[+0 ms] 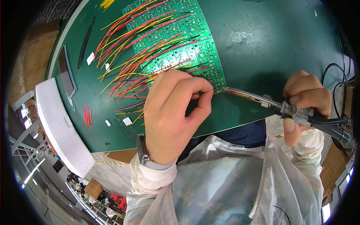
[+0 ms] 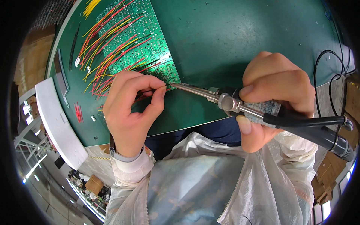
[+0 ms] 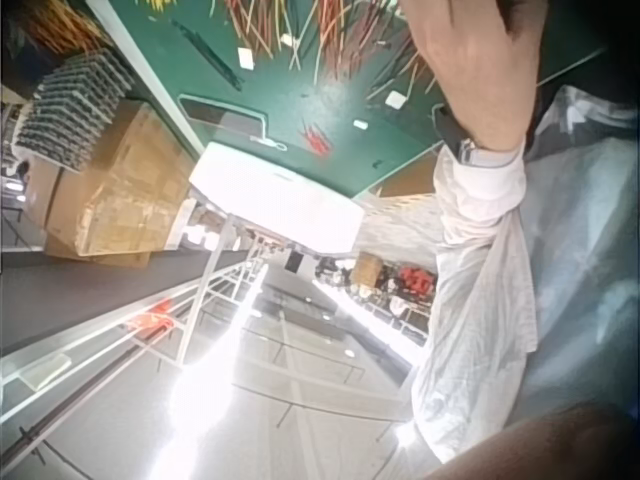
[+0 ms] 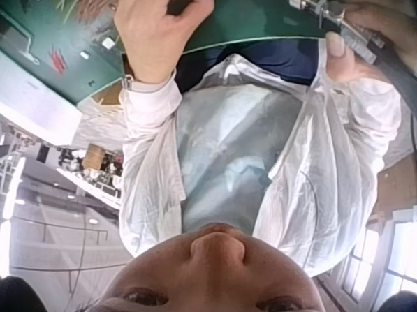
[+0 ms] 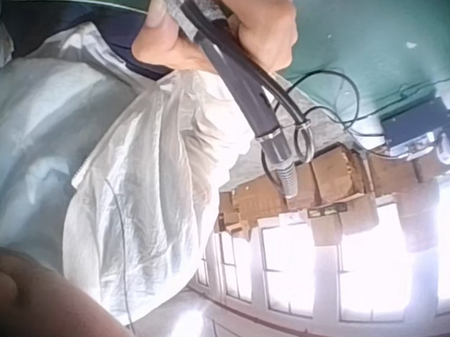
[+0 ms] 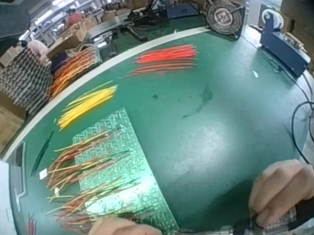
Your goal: The person solders wires onto a circuit board using a soldering iron, then places the completed board onto a stack and picks up another board.
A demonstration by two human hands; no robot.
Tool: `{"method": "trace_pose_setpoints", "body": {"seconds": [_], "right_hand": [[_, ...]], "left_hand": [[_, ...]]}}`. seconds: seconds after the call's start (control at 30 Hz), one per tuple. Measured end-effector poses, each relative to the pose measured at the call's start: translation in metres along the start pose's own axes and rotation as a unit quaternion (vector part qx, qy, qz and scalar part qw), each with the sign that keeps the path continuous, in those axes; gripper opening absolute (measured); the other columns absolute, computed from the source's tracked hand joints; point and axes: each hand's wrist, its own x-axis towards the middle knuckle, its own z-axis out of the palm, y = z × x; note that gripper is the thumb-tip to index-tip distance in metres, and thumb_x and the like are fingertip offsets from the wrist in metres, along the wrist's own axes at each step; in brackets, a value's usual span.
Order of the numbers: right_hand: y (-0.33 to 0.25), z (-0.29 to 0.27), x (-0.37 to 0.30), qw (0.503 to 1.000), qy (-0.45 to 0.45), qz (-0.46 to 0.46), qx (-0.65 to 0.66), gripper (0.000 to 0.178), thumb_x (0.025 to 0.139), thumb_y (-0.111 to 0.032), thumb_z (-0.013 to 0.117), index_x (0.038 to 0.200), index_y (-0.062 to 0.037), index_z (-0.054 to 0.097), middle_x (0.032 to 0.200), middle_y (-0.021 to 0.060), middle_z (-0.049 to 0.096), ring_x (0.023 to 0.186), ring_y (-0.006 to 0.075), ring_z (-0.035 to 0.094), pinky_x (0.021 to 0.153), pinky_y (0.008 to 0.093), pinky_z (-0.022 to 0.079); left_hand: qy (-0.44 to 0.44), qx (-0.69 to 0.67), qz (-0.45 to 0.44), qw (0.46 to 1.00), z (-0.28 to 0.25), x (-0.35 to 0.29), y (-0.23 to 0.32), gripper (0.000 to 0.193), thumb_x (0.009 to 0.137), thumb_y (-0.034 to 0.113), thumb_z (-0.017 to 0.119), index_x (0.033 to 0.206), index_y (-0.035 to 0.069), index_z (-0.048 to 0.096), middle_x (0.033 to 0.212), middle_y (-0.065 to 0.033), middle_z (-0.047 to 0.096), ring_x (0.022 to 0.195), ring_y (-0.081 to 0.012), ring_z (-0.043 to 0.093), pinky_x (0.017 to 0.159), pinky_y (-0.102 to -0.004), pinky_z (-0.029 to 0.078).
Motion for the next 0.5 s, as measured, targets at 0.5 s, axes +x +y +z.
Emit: {"method": "trace_pose_setpoints", "body": {"seconds": [0.5], "right_hand": [[-0.0007,0.0008,-0.0005,1.0,0.0,-0.004,0.0,0.034,0.067,-0.022,0.067,0.083,-0.0052,0.042,0.07,0.0075,0.043,0.053,0.0142,0.039,0.045,0.0253,0.035]], "left_hand": [[-0.012,0.004,-0.004,1.0,-0.0005,0.0001,0.0,0.019,0.061,-0.011,0.064,0.076,-0.001,0.056,0.074,-0.006,0.052,0.06,-0.0125,0.05,0.053,-0.0221,0.041]]}}
